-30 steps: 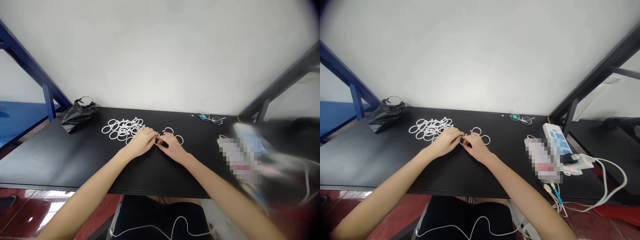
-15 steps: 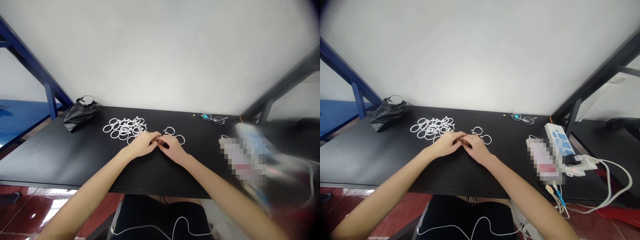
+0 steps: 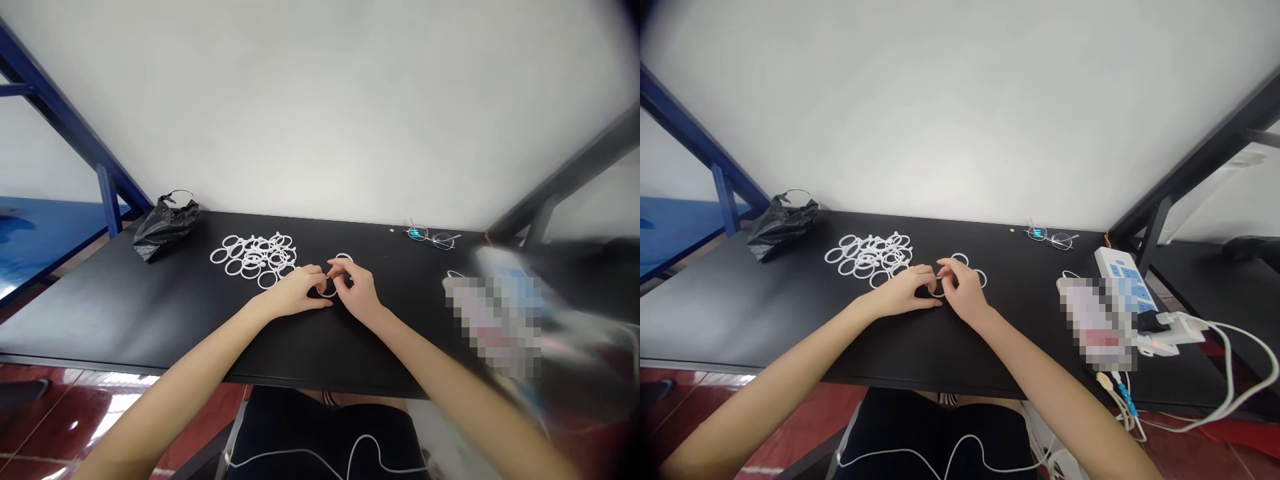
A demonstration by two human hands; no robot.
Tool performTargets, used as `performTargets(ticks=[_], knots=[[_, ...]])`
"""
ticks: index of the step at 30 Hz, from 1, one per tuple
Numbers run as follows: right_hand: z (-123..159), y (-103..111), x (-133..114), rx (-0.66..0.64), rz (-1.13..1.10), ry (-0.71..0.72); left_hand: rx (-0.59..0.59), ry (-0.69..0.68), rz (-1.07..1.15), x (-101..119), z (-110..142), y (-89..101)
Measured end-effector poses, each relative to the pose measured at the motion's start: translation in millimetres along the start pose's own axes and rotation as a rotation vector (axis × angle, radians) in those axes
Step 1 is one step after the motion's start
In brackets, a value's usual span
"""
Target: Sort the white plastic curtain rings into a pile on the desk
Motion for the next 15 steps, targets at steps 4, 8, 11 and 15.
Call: performTargets(ticks=[4, 8, 11, 15], knots=[[-2.2, 2.3, 2.4, -0.001, -0.006, -0.051, -0.008, -0.011, -0.009, 0.1, 0.4, -1.7], [-2.7, 2.2, 2.7, 0.006, 0.007, -0.044, -0.047, -0.056, 0.008, -0.8, 1.1, -2.3], [-2.2, 1.9, 3.0, 0.004, 0.017, -0.049, -0.043, -0.047, 0.035, -0.4, 0.9, -4.2], [-1.8, 3.8, 2.8, 0.042, 0.011, -0.062, 0.004, -0.035, 0.157, 3.2, -1.1, -5.3]])
Point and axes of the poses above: each hand's wrist, its own z-axis away from the middle knuckle, its own y-axis out of the back of the hand, x = y × z, the point moved 1 cm from there along -z, towards the middle knuckle, and after that the axes turned 6 degrees about z, right-handed, at the moved point
